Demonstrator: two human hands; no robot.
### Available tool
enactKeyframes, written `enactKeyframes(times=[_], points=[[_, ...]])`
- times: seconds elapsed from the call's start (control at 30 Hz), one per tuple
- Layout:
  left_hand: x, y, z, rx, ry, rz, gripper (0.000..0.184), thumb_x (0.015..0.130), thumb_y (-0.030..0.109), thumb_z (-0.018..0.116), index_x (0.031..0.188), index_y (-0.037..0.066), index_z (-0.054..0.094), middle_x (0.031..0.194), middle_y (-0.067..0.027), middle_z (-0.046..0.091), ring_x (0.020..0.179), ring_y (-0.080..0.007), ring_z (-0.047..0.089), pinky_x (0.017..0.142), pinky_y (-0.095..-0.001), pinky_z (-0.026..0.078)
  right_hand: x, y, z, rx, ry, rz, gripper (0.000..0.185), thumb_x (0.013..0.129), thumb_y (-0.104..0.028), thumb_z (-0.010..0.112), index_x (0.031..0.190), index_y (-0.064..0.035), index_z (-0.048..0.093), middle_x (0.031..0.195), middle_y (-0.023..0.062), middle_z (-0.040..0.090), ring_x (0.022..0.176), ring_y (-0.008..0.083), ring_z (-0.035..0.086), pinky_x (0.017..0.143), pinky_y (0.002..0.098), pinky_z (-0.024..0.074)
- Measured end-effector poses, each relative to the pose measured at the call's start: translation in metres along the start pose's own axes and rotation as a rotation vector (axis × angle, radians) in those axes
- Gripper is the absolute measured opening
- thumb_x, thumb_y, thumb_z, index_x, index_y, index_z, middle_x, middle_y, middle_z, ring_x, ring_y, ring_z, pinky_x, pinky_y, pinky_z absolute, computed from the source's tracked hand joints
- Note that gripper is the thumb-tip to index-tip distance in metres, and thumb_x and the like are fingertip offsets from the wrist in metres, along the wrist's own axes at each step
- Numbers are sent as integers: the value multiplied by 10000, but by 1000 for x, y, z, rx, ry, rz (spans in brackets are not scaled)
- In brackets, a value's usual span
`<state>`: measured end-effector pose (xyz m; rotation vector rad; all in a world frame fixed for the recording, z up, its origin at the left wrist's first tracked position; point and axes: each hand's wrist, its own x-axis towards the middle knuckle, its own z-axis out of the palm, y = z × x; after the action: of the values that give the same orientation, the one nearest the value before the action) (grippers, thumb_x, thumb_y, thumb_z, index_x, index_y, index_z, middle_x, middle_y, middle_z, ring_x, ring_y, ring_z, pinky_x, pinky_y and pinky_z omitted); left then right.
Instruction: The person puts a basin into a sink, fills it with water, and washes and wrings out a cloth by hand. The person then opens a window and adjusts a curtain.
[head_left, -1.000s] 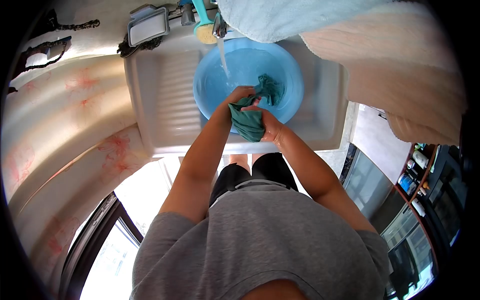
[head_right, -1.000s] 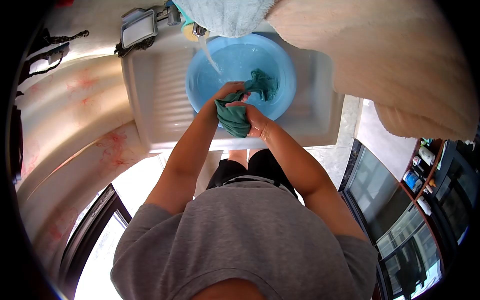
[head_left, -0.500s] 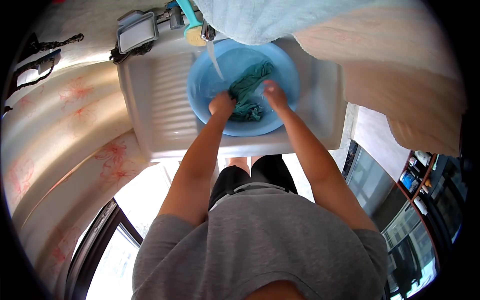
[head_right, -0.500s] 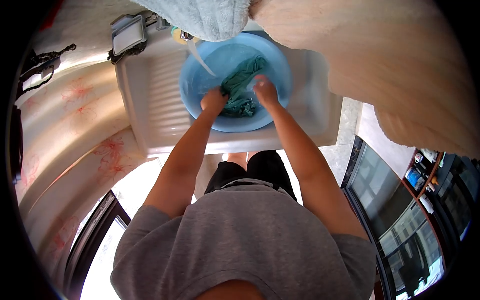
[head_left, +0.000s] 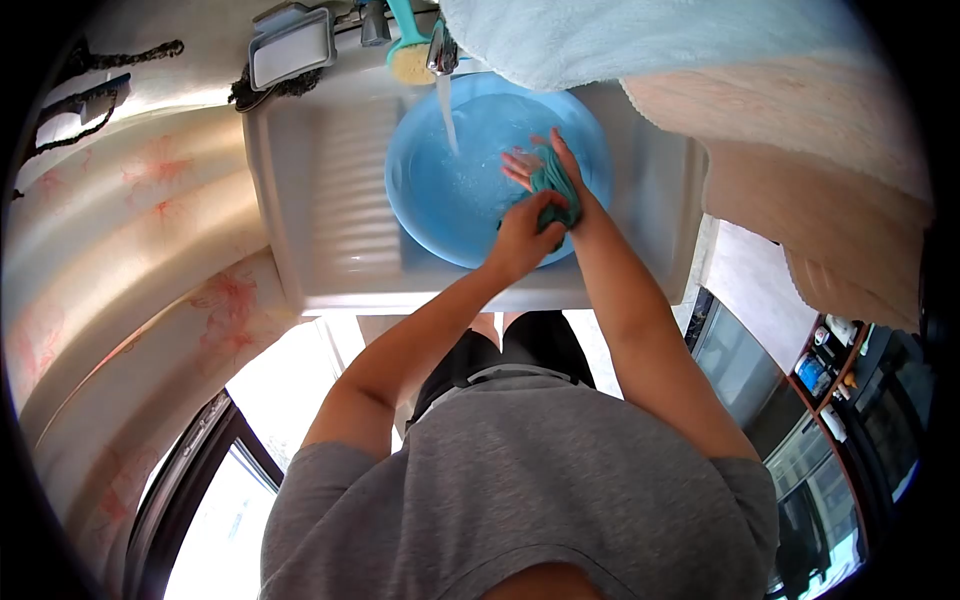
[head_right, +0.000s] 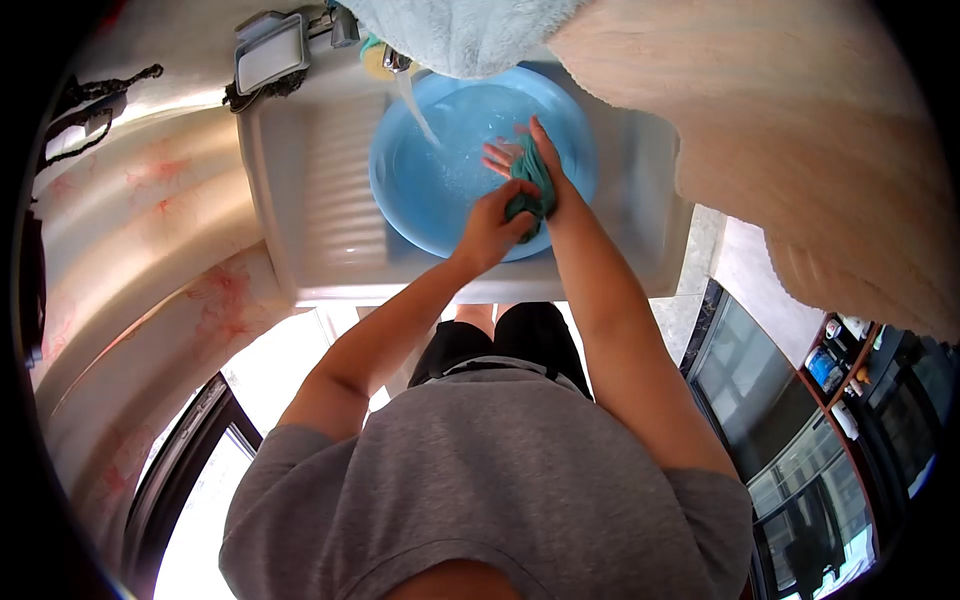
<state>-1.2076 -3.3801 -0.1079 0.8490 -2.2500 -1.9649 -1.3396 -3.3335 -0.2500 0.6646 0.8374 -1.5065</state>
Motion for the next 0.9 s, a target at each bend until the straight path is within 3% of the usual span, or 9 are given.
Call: enactKeyframes(times=[0.1,0.23,0.33,0.4,0.5,0.53,0.6,0.73,0.9], points=[[3,4,13,152,125,-32,246,830,157,609,1063,87,572,880,-161,644,801,-326,643,691,-424,505,19,23,-21,95,-95,37,397,990,-486,461,1002,-113,598,872,72,633,712,192,608,658,311,526],[32,-41,0,420,401,-279,272,860,261,657,1045,116,520,894,-176,663,824,-415,627,684,-478,493,-31,44,22,-161,218,-94,289,982,-350,504,864,-103,596,760,14,572,631,160,530,575,299,455],[39,-111,-34,461,418,-167,303,896,346,651,1062,117,544,884,-183,670,811,-403,641,695,-468,506,-54,39,60,-112,278,-47,299,947,-339,570,775,-95,593,746,21,563,626,169,518,584,313,459],[36,-133,-66,296,503,-215,392,906,410,645,1107,84,558,882,-175,679,799,-385,654,707,-450,517,-45,11,36,-423,268,-315,289,910,-334,627,775,-80,599,747,36,569,668,183,552,608,354,481],[29,-164,-90,194,607,-335,524,913,432,640,1245,42,529,914,-172,685,848,-355,665,763,-437,515,-36,-17,15,-1486,552,-915,478,827,-317,716,1221,-128,523,1110,155,588,1034,301,588,821,452,483],[29,-166,-84,254,544,-288,565,904,430,649,1286,39,504,1022,-197,652,952,-355,635,817,-451,497,-36,-12,14,-1490,547,-909,478,827,-317,716,1221,-128,523,1110,155,588,1034,301,588,821,452,483],[27,-160,-61,619,383,-275,557,937,343,579,1404,76,432,1291,-212,530,1143,-335,545,890,-477,459,-38,7,13,-2150,390,-1032,773,793,-304,750,1455,-246,356,1466,176,370,1268,404,438,1003,538,388],[18,-168,-24,1256,-41,-243,527,923,186,452,1446,150,408,1278,-137,523,1111,-287,538,844,-466,449,-43,60,5,-2438,205,-531,887,790,-270,751,1517,-374,253,1608,97,139,1395,434,270,1098,655,229],[19,-179,-48,1275,-105,-199,502,921,164,461,1417,89,442,1097,-131,615,976,-283,632,768,-481,512,-18,32,-36,-2595,131,-775,722,829,-49,606,1463,-326,401,1574,4,273,1400,347,317,1131,576,212]])
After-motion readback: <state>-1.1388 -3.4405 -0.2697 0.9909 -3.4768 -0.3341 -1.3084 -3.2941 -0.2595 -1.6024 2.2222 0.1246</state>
